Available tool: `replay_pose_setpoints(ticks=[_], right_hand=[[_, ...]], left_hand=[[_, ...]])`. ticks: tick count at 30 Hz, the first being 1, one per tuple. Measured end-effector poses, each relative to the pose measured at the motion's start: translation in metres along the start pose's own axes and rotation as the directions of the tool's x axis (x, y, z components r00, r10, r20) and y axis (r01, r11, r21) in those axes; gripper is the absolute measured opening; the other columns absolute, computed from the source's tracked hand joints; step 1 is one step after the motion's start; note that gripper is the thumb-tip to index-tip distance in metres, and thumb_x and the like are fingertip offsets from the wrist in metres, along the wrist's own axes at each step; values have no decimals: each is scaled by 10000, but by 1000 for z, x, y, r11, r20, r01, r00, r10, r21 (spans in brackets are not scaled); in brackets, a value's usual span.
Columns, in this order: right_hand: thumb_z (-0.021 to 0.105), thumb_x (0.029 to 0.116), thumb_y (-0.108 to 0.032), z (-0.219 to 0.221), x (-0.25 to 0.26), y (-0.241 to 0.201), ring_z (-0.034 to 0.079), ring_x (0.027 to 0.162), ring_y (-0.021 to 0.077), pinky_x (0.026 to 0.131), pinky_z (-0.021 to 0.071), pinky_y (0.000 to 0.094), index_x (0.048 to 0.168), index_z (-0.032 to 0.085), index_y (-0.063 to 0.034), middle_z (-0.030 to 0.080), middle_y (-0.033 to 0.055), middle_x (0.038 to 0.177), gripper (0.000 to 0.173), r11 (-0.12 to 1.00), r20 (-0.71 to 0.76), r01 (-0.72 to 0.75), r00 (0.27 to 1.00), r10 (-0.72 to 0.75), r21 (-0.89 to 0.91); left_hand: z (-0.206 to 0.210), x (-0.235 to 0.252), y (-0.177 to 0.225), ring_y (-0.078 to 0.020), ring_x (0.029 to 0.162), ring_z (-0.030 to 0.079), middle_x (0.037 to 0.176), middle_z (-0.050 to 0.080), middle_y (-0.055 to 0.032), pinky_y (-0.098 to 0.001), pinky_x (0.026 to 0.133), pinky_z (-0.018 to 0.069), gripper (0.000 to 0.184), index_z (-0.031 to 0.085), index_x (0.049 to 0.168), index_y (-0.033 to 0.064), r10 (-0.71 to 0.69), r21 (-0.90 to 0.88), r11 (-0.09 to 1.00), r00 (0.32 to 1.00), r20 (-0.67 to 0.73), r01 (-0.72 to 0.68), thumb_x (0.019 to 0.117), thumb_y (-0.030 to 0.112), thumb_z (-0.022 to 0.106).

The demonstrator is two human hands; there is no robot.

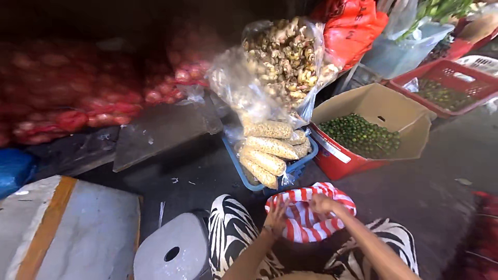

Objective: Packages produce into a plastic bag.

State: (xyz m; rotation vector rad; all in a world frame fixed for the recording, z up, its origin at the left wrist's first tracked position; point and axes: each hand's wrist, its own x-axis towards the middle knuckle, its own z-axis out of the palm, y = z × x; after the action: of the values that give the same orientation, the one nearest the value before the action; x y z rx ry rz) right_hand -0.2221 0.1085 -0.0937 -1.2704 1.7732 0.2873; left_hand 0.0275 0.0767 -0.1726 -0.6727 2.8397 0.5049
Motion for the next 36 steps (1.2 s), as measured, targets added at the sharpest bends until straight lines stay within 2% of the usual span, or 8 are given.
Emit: replay_pose_setpoints(ticks=[2, 5, 7, 11, 16, 23, 30, 36], right_hand=[[539, 1039, -213, -54, -40, -51, 689, 1052, 386, 958, 523, 586, 1160, 690, 14, 712, 227, 1085, 298, 976, -365, 199, 918, -156, 83], [652, 964, -197, -112, -56, -112, 699, 1042, 355, 917, 568, 523, 1072, 739, 16, 722, 201, 1069, 254, 862, -858, 475, 356, -371, -176], [758, 878, -216, -149, -36, -139, 661, 1122, 386, 947, 556, 530, 1110, 729, 5, 687, 218, 1169, 322, 782, -865, 523, 154, -478, -339], [837, 785, -545, -187, -10, -169, 474, 1373, 476, 1127, 378, 633, 1497, 455, -19, 477, 280, 1501, 965, 836, -740, 424, 424, -523, -348], [741, 710, -754, -167, 0, -140, 427, 1410, 475, 1137, 360, 645, 1591, 299, -32, 434, 288, 1527, 1222, 869, -744, 321, 455, -490, -376], [951, 605, -376, -126, -29, -133, 248, 1494, 529, 1116, 354, 682, 1653, -71, -129, 22, 285, 1689, 1484, 980, -591, 178, 782, -197, -92], [918, 666, -342, -95, -14, -160, 157, 1486, 605, 1071, 231, 807, 1671, 26, -217, -44, 326, 1674, 1349, 994, -713, 2, 697, -80, -110], [949, 545, -431, -91, -4, -138, 448, 1349, 520, 990, 469, 662, 1656, 56, -178, 385, 325, 1515, 1448, 964, -785, 92, 602, 145, 249]], left_hand=[[5, 0, -5, -457, 1576, 60, 1721, 170, -121, -757, 1190, 87, 348, 694, 1302, 69, -120, -75, 990, 993, 23, 121, 969, 43, 599], [10, 1, -8, -520, 1556, 20, 1722, 112, -170, -766, 1181, 97, 405, 671, 1363, 139, -217, -84, 971, 973, 81, 223, 975, 53, 595], [10, 2, -11, -522, 1555, 28, 1720, 116, -175, -765, 1177, 105, 385, 674, 1353, 121, -250, -59, 965, 965, 84, 255, 983, 63, 589], [10, 1, -17, -511, 1559, -16, 1729, 74, -157, -780, 1170, 85, 378, 687, 1346, 153, -333, -80, 934, 931, 153, 347, 993, 72, 578], [-2, 1, -21, -537, 1548, 3, 1727, -10, -177, -741, 1155, 225, 461, 624, 1426, 195, -418, -89, 880, 851, 319, 466, 994, 44, 559], [-5, 6, -17, -559, 1538, 7, 1723, -20, -196, -715, 1157, 258, 523, 529, 1507, 163, -470, -99, 845, 818, 330, 526, 1007, 11, 519], [-31, 5, -11, -558, 1504, 180, 1658, 119, -332, -559, 1177, 360, 499, 531, 1474, 55, -644, -241, 651, 692, 325, 720, 979, 41, 592], [-39, 6, -4, -467, 1448, 390, 1524, 461, -293, -572, 1191, 312, 489, 497, 1443, -84, -458, -123, 792, 716, 528, 598, 1000, 102, 586]])
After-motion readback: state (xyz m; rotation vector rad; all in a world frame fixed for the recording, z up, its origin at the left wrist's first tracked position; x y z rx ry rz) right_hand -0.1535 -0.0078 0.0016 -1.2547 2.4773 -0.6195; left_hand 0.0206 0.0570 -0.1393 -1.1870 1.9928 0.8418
